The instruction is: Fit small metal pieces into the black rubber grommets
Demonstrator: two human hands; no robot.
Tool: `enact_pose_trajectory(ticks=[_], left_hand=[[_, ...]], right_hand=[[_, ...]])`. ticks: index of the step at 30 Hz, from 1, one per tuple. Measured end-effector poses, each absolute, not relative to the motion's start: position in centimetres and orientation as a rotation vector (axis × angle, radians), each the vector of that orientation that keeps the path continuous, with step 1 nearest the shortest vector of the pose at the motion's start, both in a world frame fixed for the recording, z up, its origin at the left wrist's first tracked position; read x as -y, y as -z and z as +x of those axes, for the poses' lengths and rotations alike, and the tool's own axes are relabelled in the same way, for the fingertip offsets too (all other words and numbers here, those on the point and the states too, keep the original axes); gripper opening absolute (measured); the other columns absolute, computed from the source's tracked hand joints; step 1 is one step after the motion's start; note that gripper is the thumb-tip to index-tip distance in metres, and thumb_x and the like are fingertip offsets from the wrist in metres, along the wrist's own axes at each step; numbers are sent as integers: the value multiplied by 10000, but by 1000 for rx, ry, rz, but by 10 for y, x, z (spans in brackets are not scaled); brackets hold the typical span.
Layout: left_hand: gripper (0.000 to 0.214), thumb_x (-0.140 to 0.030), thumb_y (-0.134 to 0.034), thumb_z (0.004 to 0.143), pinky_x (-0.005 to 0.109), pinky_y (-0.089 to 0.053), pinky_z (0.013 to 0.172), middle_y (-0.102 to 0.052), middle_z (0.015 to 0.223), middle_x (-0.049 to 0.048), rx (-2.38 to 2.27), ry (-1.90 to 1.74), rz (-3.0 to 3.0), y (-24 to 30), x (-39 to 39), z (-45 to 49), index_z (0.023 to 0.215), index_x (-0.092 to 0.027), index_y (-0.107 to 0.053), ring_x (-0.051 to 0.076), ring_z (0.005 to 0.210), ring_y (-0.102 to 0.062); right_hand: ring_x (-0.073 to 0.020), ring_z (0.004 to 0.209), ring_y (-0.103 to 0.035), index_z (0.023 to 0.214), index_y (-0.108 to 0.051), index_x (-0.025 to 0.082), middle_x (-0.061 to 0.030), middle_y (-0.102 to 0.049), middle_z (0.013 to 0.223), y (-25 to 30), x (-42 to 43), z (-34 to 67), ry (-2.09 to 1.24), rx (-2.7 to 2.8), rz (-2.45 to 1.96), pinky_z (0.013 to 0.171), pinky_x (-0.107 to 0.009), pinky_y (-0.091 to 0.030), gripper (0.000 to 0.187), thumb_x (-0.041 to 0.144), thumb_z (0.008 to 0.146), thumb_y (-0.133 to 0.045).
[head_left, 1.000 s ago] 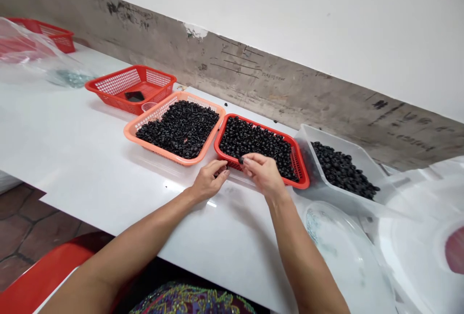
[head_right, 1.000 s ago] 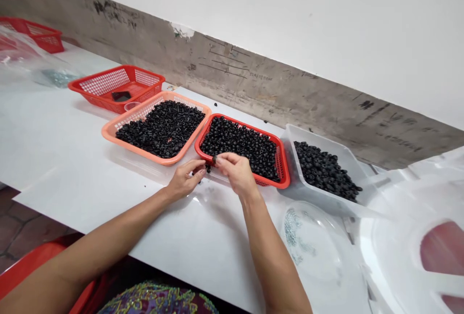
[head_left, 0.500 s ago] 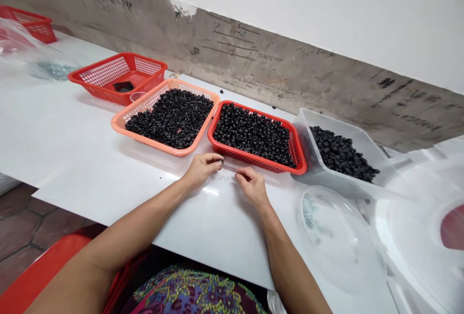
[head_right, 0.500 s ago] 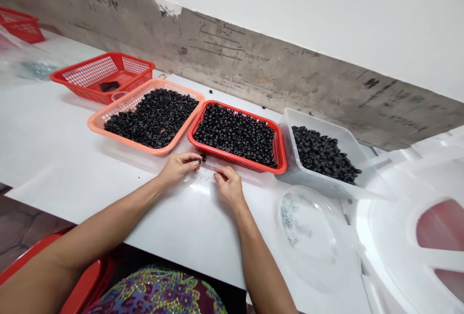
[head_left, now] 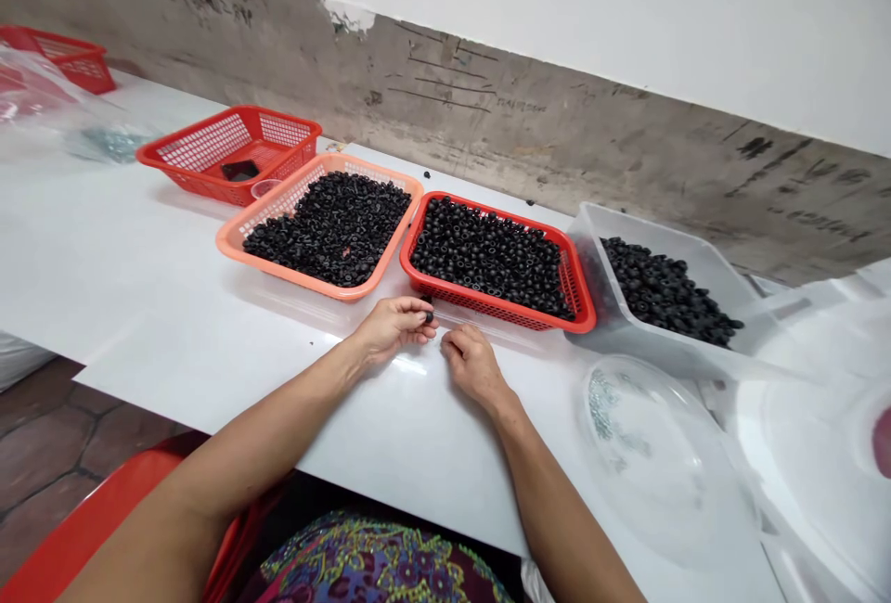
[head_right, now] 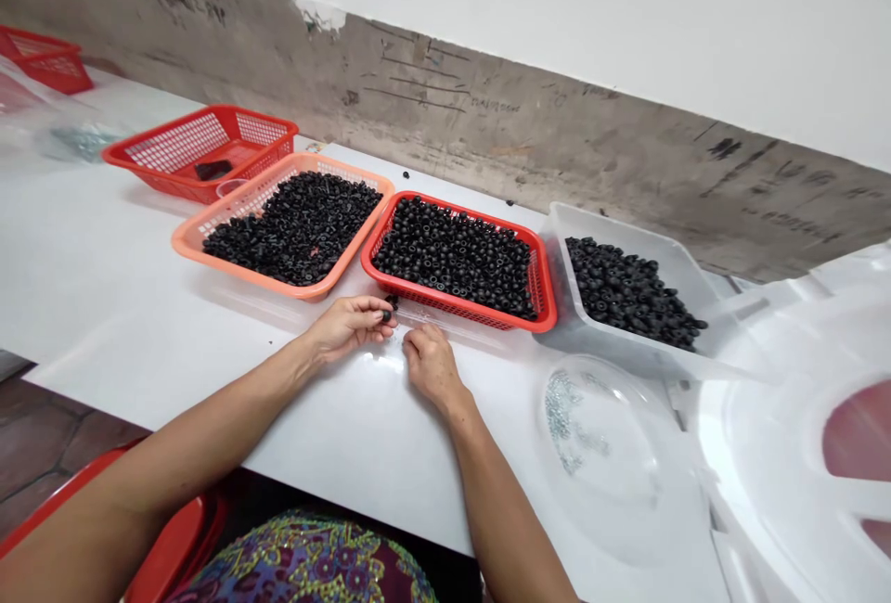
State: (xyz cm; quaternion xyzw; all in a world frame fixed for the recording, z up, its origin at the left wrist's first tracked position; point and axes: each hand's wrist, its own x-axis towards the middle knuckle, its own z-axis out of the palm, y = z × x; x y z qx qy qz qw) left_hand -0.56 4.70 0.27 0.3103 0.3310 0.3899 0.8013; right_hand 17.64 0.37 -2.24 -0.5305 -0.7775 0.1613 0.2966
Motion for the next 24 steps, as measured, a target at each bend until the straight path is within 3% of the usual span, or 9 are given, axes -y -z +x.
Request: enact_pose_trajectory(ticks=[7, 13, 24], left_hand=[[182, -64, -685, 655, 203, -462, 504, -624, 694, 52, -667, -804, 605, -2, -47, -6, 828, -80, -630, 121, 582, -613], [262, -79, -665, 697, 203, -457, 527, -629, 704, 64, -632, -794, 614, -5, -41, -3, 957, -91, -631, 113, 601, -606], [302, -215, -773, 619, 219, -447, 525, -628, 646, 33, -646, -819, 797, -3, -35, 2, 860, -87, -645, 104, 547, -584]], right_hand=[[-156, 663, -520, 702, -585, 188, -11, -548, 696, 4, 2, 169, -729, 1656, -1407, 635, -279, -423, 131, 238, 800, -515], [-154, 701, -528, 725, -591, 198, -16, -568, 735, -4, 10, 160, -707, 1577, -1299, 649, -277, -423, 139, 280, 820, -530], [-148, 692, -515, 735, -593, 203, -12, -543, 726, -4, 15, 153, -624, 1664, -1266, 658, -280, -432, 147, 243, 852, -512]])
